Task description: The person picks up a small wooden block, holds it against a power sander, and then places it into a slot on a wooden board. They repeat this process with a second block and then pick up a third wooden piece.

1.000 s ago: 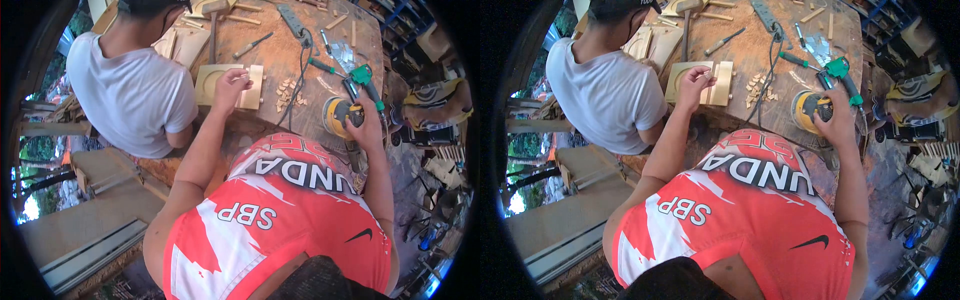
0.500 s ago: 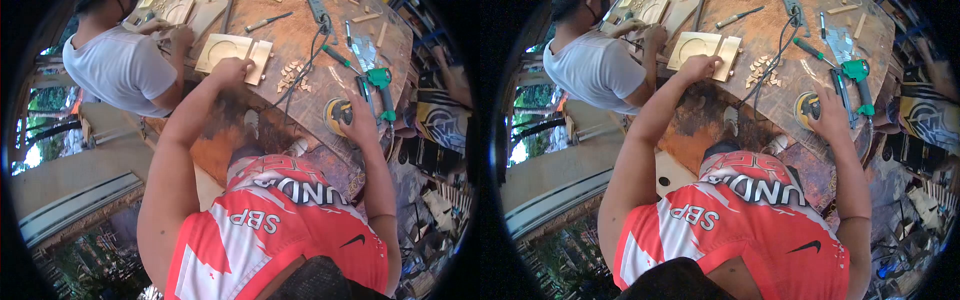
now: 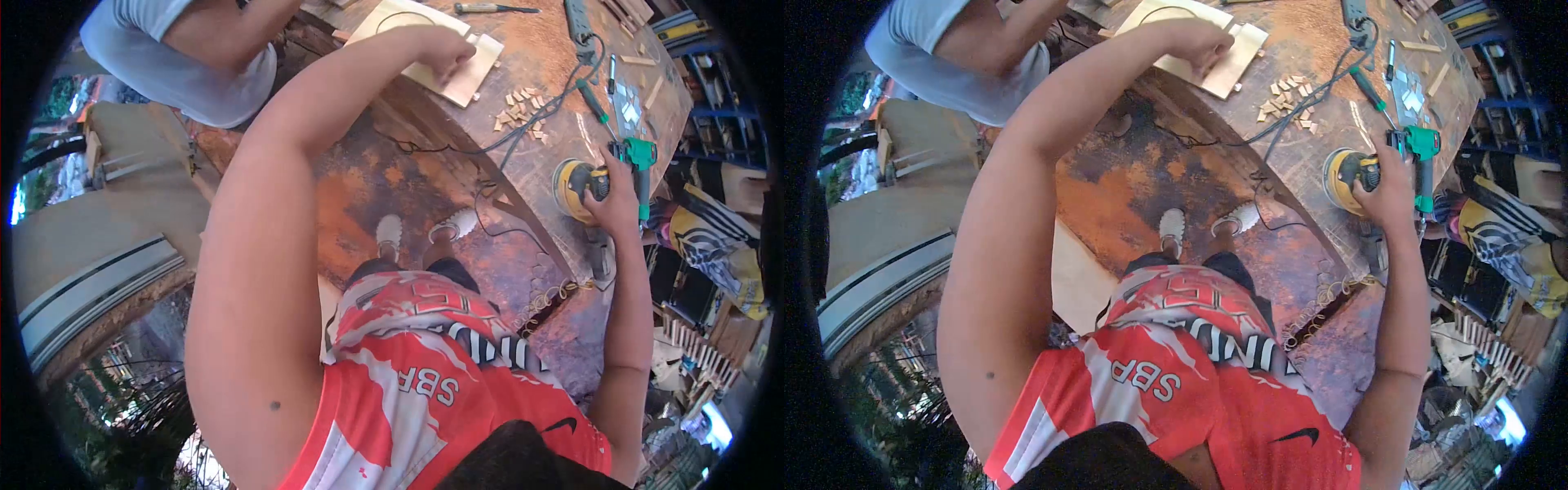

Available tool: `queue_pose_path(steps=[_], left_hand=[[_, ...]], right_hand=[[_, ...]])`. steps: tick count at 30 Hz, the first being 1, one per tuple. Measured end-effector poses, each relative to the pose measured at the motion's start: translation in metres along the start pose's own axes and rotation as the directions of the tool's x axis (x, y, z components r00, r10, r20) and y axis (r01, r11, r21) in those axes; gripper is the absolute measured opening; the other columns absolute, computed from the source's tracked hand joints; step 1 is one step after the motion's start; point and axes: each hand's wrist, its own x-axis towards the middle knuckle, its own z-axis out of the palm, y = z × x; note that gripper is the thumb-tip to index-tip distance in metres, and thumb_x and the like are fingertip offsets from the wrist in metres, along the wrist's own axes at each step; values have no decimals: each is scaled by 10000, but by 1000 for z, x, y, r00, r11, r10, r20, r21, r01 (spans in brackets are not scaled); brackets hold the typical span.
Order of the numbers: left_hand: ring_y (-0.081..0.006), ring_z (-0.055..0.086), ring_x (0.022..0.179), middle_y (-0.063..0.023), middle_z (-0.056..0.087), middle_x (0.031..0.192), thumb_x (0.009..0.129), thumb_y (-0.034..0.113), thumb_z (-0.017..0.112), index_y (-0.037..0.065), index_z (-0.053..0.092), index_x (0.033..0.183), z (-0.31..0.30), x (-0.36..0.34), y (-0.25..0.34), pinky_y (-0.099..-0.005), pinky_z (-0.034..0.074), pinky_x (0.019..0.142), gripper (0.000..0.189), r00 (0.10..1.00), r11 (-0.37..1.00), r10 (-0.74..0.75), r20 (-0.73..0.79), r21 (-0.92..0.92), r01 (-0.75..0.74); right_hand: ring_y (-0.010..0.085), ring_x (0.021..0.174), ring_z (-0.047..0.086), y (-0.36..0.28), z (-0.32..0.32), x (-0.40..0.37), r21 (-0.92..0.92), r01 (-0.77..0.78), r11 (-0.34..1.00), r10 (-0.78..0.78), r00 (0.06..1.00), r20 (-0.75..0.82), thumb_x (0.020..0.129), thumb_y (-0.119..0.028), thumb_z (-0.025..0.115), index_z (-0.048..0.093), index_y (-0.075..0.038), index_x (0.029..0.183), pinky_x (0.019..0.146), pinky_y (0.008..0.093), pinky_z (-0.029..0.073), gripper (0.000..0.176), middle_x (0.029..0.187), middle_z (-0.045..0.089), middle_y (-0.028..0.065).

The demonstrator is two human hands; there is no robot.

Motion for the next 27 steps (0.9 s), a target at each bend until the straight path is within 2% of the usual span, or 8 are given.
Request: queue_pose_path(steps=[1,2,4,8,14,21,23,27], left_hand=[[-315,644,855,-126,666,903,748,195,751,87,585,1003,0,1,-8,-427,480,694,323,998,998,-53,-31,32,54],[-306,646,810,-128,669,874,792,207,715,58,622,939,-8,-6,-11,-415,484,678,229,991,990,-102,-91,-110,92],[-276,655,870,-115,691,903,700,149,754,91,713,933,-10,-16,-24,-407,500,815,244,984,991,-106,-142,-95,93],[-308,673,771,-143,701,815,699,129,712,92,736,858,1,-43,-12,-403,524,710,164,956,986,-36,-292,-165,-13],[-314,680,808,-142,710,855,689,182,696,104,752,865,24,-30,12,-420,530,726,200,979,994,-107,-175,17,112],[-317,680,808,-167,711,866,712,161,723,62,747,866,5,-10,15,-428,526,720,184,1000,998,11,25,58,-12],[-328,679,825,-186,709,870,702,121,739,20,736,867,6,-4,20,-428,524,720,193,952,929,-297,77,-205,307],[-348,675,810,-201,707,881,707,110,737,-5,727,871,4,-15,22,-435,524,710,200,953,933,-302,24,-199,301]], right_hand=[[350,1137,519,-5,-1,4,42,-21,999,21,1000,13,662,-120,761,434,-116,1381,999,417,413,789,1208,541,153],[350,1137,519,-11,-1,9,17,-21,1000,20,1000,20,662,-120,761,434,-116,1381,999,417,413,789,1208,541,153],[346,1116,529,-23,0,18,-33,-12,999,13,999,52,668,-110,747,452,-104,1358,977,414,430,751,1203,541,157],[342,1111,536,-31,5,16,-34,-47,998,49,996,73,674,-108,737,472,-110,1335,958,405,448,712,1201,544,151],[334,1099,554,-31,12,13,-95,-116,989,119,993,17,714,-148,732,510,-127,1282,942,402,460,610,1183,547,142],[336,1082,562,-35,11,12,-87,-125,988,128,991,24,736,-176,723,532,-109,1248,927,399,462,551,1167,558,145],[336,1078,563,-36,11,10,-85,-126,988,128,991,26,736,-180,722,534,-107,1244,924,398,463,546,1157,561,146],[331,1072,565,-38,15,10,-114,-131,985,129,991,-20,736,-178,720,538,-108,1239,927,398,458,540,1130,569,144]])
